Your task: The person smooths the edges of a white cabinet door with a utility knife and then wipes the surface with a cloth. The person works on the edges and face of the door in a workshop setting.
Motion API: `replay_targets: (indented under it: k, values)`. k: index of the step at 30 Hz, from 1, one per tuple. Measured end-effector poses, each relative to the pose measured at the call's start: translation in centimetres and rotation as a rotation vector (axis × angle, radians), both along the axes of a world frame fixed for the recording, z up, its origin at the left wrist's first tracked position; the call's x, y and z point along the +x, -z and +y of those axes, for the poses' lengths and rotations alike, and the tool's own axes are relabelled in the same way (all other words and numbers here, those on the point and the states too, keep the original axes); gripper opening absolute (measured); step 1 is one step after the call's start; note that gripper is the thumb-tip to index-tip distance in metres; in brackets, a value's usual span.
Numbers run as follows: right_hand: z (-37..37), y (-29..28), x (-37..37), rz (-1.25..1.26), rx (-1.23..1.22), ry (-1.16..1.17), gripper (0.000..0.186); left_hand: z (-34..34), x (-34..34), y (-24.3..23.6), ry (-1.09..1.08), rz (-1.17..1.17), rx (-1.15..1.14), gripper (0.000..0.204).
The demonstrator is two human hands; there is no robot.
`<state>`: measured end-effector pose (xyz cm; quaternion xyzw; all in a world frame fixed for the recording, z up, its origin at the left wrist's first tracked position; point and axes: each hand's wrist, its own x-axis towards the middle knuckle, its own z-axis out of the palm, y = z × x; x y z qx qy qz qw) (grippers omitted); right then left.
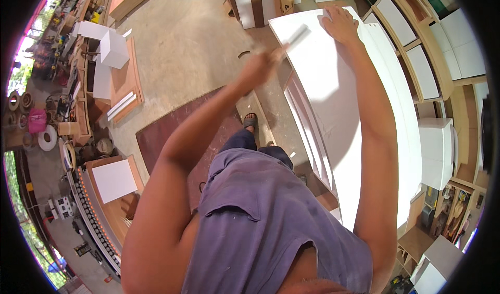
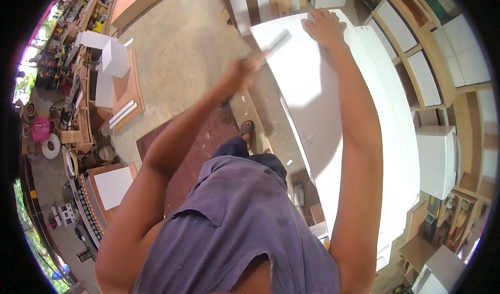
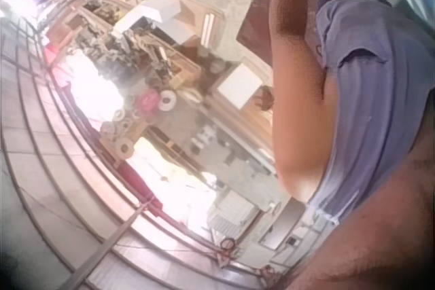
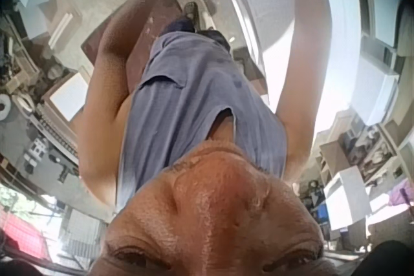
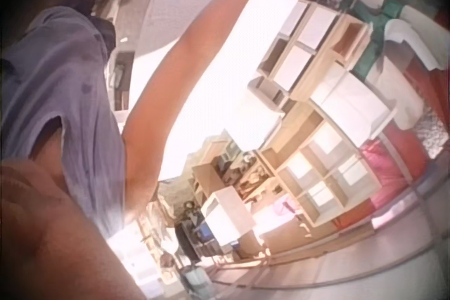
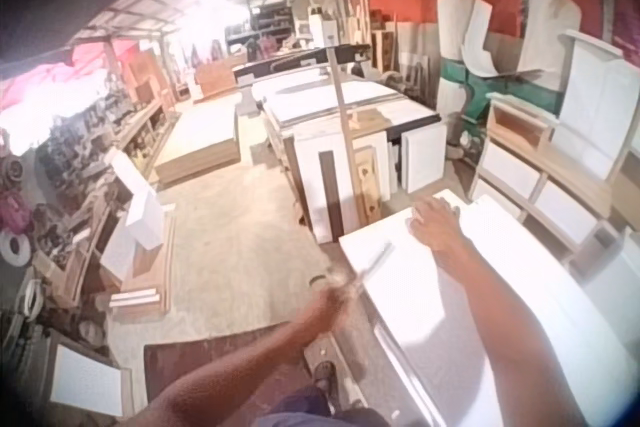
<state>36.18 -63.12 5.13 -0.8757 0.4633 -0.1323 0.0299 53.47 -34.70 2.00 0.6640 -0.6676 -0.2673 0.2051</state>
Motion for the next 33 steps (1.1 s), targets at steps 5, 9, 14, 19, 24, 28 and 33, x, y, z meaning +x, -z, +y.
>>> replay_targets:
  k: [5, 9, 14, 19, 24, 28, 33]
  values:
    - [1.3, -0.4, 2.1, 0.042, 0.059, 0.069, 0.048, 5.0, -2.5, -1.2, -0.007, 0.113, -0.153, 0.062]
    - [1.6, 0.5, 2.3, 0.095, 0.027, 0.086, 0.044, 0.2, 1.0, -0.7, 0.069, 0.103, -0.381, 0.061]
    - [1.9, -1.2, 3.6, 0.081, -0.001, 0.012, 0.044, -6.3, 5.7, -4.2, -0.115, 0.143, -0.119, 0.061]
    - [1.7, -0.6, 2.8, 0.096, -0.001, 0.073, 0.042, 1.5, 4.6, -1.6, 0.075, 0.135, -0.202, 0.055]
    - [1.8, -1.1, 3.7, 0.058, -0.009, 0.025, 0.040, -10.0, 6.0, -4.7, -0.095, 0.169, -0.204, 0.056]
    - [1.2, -0.7, 3.0, 0.048, -0.011, 0.047, 0.037, -2.9, 5.8, -3.8, -0.020, 0.191, -0.004, 0.052]
    - [1.8, 0.4, 3.2, 0.051, -0.086, 0.036, 0.035, -4.8, 6.2, -4.4, -0.027, 0.172, 0.034, 0.054]
